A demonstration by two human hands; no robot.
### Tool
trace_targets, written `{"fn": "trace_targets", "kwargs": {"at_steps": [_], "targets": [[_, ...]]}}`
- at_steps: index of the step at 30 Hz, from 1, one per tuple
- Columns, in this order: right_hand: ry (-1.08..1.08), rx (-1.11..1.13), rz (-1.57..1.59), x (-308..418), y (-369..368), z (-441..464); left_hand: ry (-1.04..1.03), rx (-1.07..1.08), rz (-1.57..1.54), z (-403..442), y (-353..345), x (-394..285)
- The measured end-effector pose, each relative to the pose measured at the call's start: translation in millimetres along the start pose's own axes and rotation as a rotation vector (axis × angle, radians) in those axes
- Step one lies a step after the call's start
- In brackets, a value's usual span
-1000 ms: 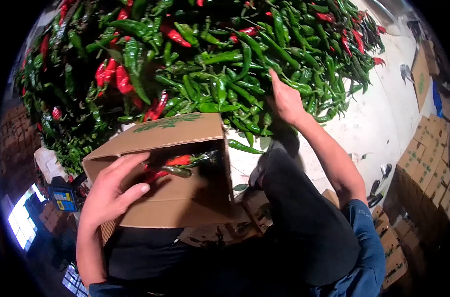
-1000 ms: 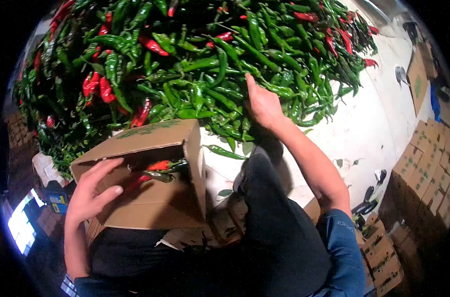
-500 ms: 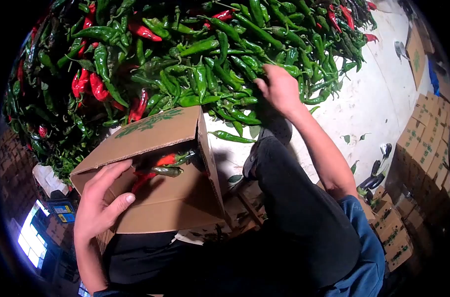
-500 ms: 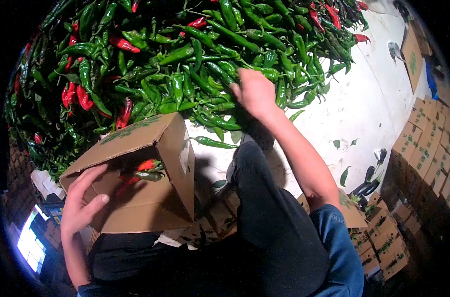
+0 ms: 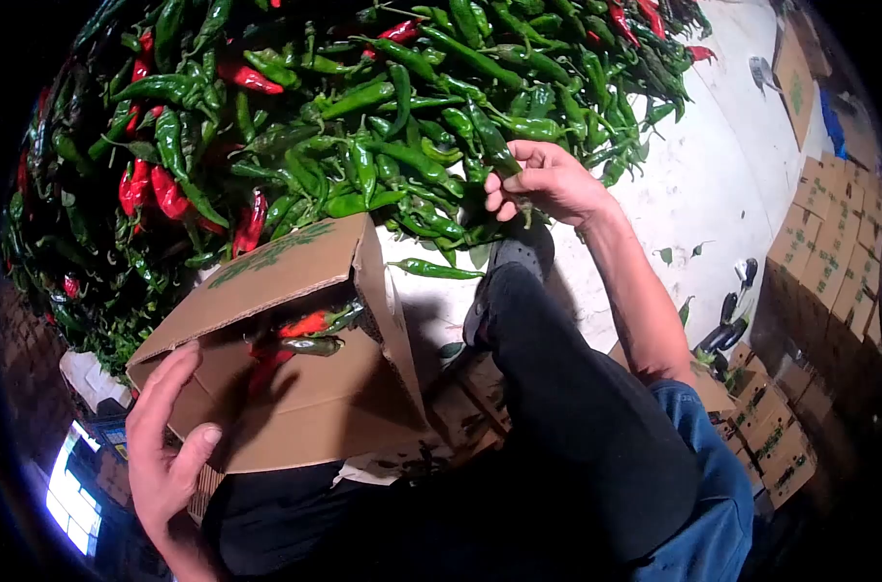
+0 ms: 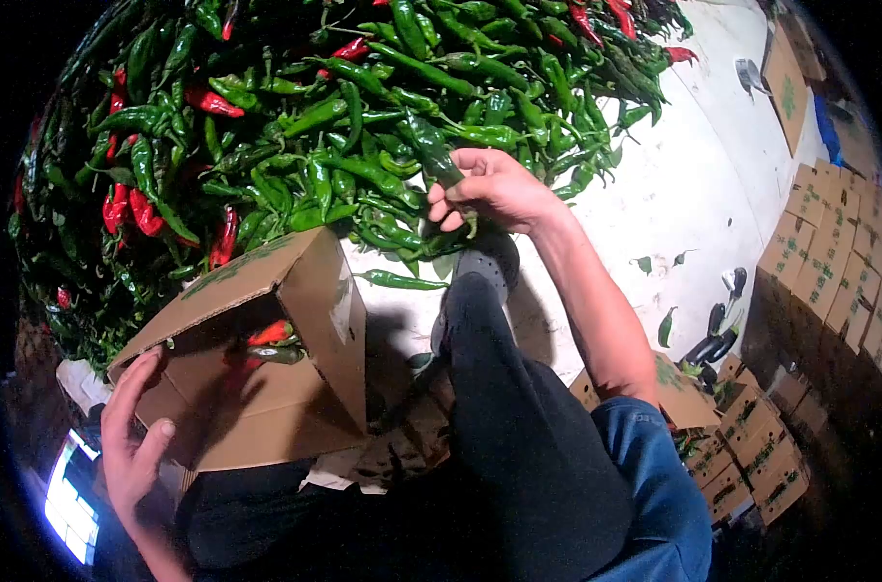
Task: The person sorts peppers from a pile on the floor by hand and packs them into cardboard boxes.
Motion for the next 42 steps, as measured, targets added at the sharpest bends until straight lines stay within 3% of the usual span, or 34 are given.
{"fn": "trace_targets", "kwargs": {"at_steps": [6, 9, 11, 13, 15, 17, 18, 19, 22, 24, 25, 27, 28, 29, 31, 33, 34, 35, 37, 39, 42], "targets": [[0.058, 0.157, 0.157, 10.9, -34.8, 6.2, 0.006, -0.02, 0.099, -10.7, 9.3, -17.5], [0.154, 0.083, -0.012, 25.6, -43.2, 25.8, -0.041, 0.014, 0.383, -41.1, 15.1, -49.3], [0.259, -0.093, -0.494, 66.9, -71.8, 40.9, -0.226, 0.085, 0.287, -63.0, 12.4, -71.9], [0.29, -0.25, -1.089, 116.3, -137.8, 54.9, -0.334, 0.004, 0.11, -78.9, 9.2, -87.6], [0.673, -0.163, -1.548, 121.2, -195.5, 106.1, -0.344, 0.026, 0.04, -74.7, -2.5, -83.3], [0.691, -0.153, -1.902, 100.6, -229.7, 167.3, -0.185, 0.08, 0.214, -64.0, -19.6, -68.5], [0.493, -0.087, -1.957, 80.0, -236.3, 198.0, -0.147, 0.135, 0.409, -56.9, -18.9, -76.3], [0.293, -0.022, -2.002, 57.7, -233.1, 221.3, -0.16, 0.104, 0.366, -59.1, -15.7, -74.5], [0.581, -0.308, -1.889, 46.1, -221.0, 221.8, -0.222, 0.05, 0.23, -61.0, -9.6, -63.0], [0.546, -0.277, -1.764, 53.1, -207.3, 194.7, -0.21, 0.064, 0.179, -61.7, -4.6, -55.0], [0.402, -0.16, -1.737, 51.8, -193.9, 184.8, -0.205, 0.073, 0.144, -62.7, -4.4, -51.0], [0.144, -0.131, -1.794, 55.3, -158.2, 151.6, -0.18, 0.091, 0.149, -65.3, -6.3, -40.4], [0.132, -0.14, -1.817, 54.7, -137.2, 138.8, -0.17, 0.097, 0.16, -66.6, -7.4, -37.0], [-0.05, -0.159, -1.865, 56.5, -119.9, 121.5, -0.157, 0.104, 0.174, -67.4, -5.5, -34.3], [-0.112, -0.288, -1.895, 75.4, -89.1, 100.6, -0.114, 0.124, 0.036, -69.5, 3.4, -32.4], [0.059, -0.491, -1.755, 127.9, -81.7, 79.6, 0.009, 0.127, -0.13, -68.8, 1.5, -26.5], [0.201, -0.615, -1.853, 156.9, -95.2, 74.8, 0.047, 0.109, -0.13, -65.9, 4.4, -31.0], [0.427, -0.618, -1.823, 176.9, -104.3, 80.1, 0.03, 0.104, -0.152, -62.8, 4.2, -34.8], [0.576, -0.546, -1.976, 193.0, -113.1, 119.2, -0.006, 0.092, -0.191, -59.3, 4.1, -42.4], [0.222, -0.418, -2.181, 171.5, -92.7, 172.8, -0.01, 0.04, -0.128, -61.3, 8.3, -46.8], [0.027, -0.402, -2.11, 160.0, -86.5, 171.0, 0.032, 0.033, -0.169, -59.5, 9.4, -44.9]]}}
Point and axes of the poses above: each hand's wrist, its own z-axis towards the middle knuckle, its own y-axis out of the back of the hand, x = y × z, the point moved 10 cm from there along z, towards the middle knuckle, and after that the axes turned 8 degrees about -y, right-handed, at the moved point
